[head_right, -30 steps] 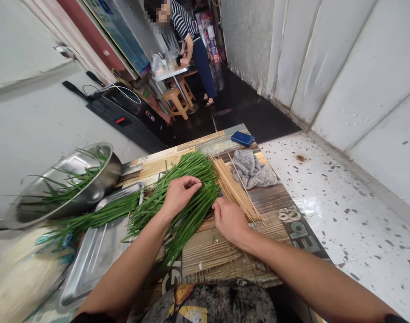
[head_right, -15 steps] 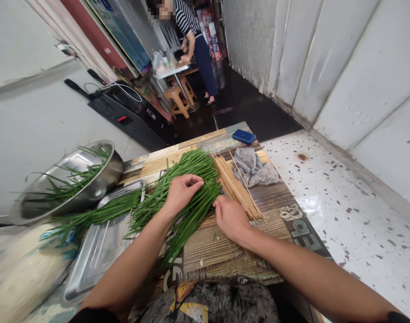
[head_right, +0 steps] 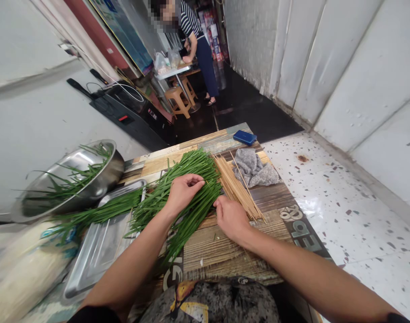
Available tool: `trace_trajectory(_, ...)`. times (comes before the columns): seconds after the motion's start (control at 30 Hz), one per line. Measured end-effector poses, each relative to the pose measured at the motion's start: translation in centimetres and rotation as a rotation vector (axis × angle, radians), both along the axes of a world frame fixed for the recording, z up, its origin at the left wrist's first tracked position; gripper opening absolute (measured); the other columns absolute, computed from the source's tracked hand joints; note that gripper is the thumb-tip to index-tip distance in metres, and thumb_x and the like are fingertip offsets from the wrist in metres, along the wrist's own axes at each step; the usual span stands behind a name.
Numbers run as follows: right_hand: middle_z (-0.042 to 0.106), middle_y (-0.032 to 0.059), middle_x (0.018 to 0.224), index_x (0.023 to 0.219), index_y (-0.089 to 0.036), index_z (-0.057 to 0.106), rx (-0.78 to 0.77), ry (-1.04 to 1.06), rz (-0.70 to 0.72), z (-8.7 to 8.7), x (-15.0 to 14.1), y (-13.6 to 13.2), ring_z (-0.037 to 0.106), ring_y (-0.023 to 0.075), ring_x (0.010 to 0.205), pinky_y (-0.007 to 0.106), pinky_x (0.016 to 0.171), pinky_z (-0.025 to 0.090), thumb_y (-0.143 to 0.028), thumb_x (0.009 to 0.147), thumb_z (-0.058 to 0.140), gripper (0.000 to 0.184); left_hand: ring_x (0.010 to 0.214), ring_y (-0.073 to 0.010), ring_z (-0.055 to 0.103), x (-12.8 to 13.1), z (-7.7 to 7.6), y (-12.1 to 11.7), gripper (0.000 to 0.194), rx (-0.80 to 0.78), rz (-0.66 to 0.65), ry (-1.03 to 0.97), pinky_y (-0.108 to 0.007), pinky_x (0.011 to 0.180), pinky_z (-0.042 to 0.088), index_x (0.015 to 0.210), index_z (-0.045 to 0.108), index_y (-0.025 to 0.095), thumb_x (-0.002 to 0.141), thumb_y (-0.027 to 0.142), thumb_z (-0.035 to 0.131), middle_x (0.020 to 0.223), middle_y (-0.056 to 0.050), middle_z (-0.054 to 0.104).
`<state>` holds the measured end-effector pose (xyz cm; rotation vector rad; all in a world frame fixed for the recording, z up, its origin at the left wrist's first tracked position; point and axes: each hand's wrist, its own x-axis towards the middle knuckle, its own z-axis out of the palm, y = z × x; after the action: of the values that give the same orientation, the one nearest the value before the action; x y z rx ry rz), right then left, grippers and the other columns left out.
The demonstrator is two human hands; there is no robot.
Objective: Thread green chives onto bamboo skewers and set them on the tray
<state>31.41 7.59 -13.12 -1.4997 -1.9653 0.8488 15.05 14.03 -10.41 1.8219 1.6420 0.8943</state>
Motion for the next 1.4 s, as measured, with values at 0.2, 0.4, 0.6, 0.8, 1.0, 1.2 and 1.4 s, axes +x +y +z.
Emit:
trace_trajectory(0.2, 0.068, 0.0067, 0.082, 0.088, -0.016, 0.06, -0.004, -0.01, 0.003, 0.09, 0.0, -0.01, 0.062, 0.0174, 0.078, 0.026, 0.072, 0.041, -0.017, 0.088, 0.032, 0.028, 0.061, -0.012, 0.058, 0.08, -0.01, 0.02, 0.013, -0.006, 0.005, -0.012, -0.023, 0.061, 0.046, 0.076, 0.067, 0.015, 0.071, 0.026, 0.061, 0.07, -0.002, 0.067)
trace_trajectory(0.4, 0.068, 0.0063, 0.082, 0.089, -0.015, 0.06, -0.011, -0.023, -0.002, 0.09, 0.07, 0.02, 0.062, 0.0172, 0.077, 0.026, 0.071, 0.041, -0.017, 0.088, 0.032, 0.028, 0.061, -0.0118, 0.058, -0.03, -0.13, -0.03, 0.014, 0.005, -0.007, -0.009, -0.022, 0.061, 0.046, 0.076, 0.067, 0.016, 0.071, 0.026, 0.06, 0.07, -0.002, 0.067)
trace_trajectory(0.6, 0.068, 0.0068, 0.083, 0.088, -0.015, 0.061, -0.017, -0.022, 0.0, 0.18, 0.06, -0.03, 0.062, 0.0171, 0.078, 0.026, 0.073, 0.042, -0.017, 0.089, 0.032, 0.028, 0.06, -0.012, 0.058, 0.07, -0.16, -0.02, 0.014, 0.009, -0.003, 0.0, -0.023, 0.06, 0.046, 0.076, 0.067, 0.016, 0.072, 0.027, 0.06, 0.07, -0.002, 0.067)
trace_trajectory(0.8, 0.068, 0.0067, 0.083, 0.089, -0.015, 0.06, -0.015, -0.026, -0.002, 0.17, 0.03, 0.0, 0.062, 0.017, 0.077, 0.026, 0.072, 0.041, -0.016, 0.089, 0.032, 0.028, 0.062, -0.0121, 0.059, 0.06, -0.05, -0.19, 0.013, -0.002, 0.0, -0.015, -0.023, 0.062, 0.046, 0.076, 0.067, 0.015, 0.071, 0.026, 0.061, 0.071, -0.002, 0.067)
trace_trajectory(1.0, 0.068, 0.0061, 0.082, 0.089, -0.016, 0.061, -0.006, -0.034, -0.006, 0.14, 0.02, 0.01, 0.063, 0.0171, 0.078, 0.026, 0.072, 0.041, -0.017, 0.088, 0.033, 0.028, 0.061, -0.0122, 0.058, 0.09, -0.06, -0.28, 0.014, 0.0, 0.004, -0.007, -0.023, 0.061, 0.046, 0.077, 0.067, 0.015, 0.072, 0.026, 0.06, 0.071, -0.002, 0.067)
trace_trajectory(1.2, 0.069, 0.0058, 0.084, 0.088, -0.016, 0.061, -0.008, -0.011, -0.007, -0.04, 0.09, -0.03, 0.063, 0.0165, 0.077, 0.025, 0.071, 0.041, -0.016, 0.088, 0.033, 0.028, 0.064, -0.013, 0.06, 0.34, 0.2, -0.35, 0.013, -0.01, 0.01, -0.007, -0.024, 0.063, 0.046, 0.078, 0.068, 0.016, 0.072, 0.025, 0.06, 0.072, -0.003, 0.069)
trace_trajectory(1.4, 0.069, 0.0063, 0.083, 0.088, -0.016, 0.061, -0.002, 0.011, -0.016, -0.1, 0.05, 0.15, 0.063, 0.0166, 0.077, 0.025, 0.072, 0.042, -0.016, 0.088, 0.033, 0.028, 0.065, -0.0144, 0.062, 0.54, 0.29, -0.27, 0.013, 0.01, 0.026, 0.039, -0.026, 0.066, 0.047, 0.077, 0.07, 0.017, 0.073, 0.025, 0.06, 0.073, -0.002, 0.07)
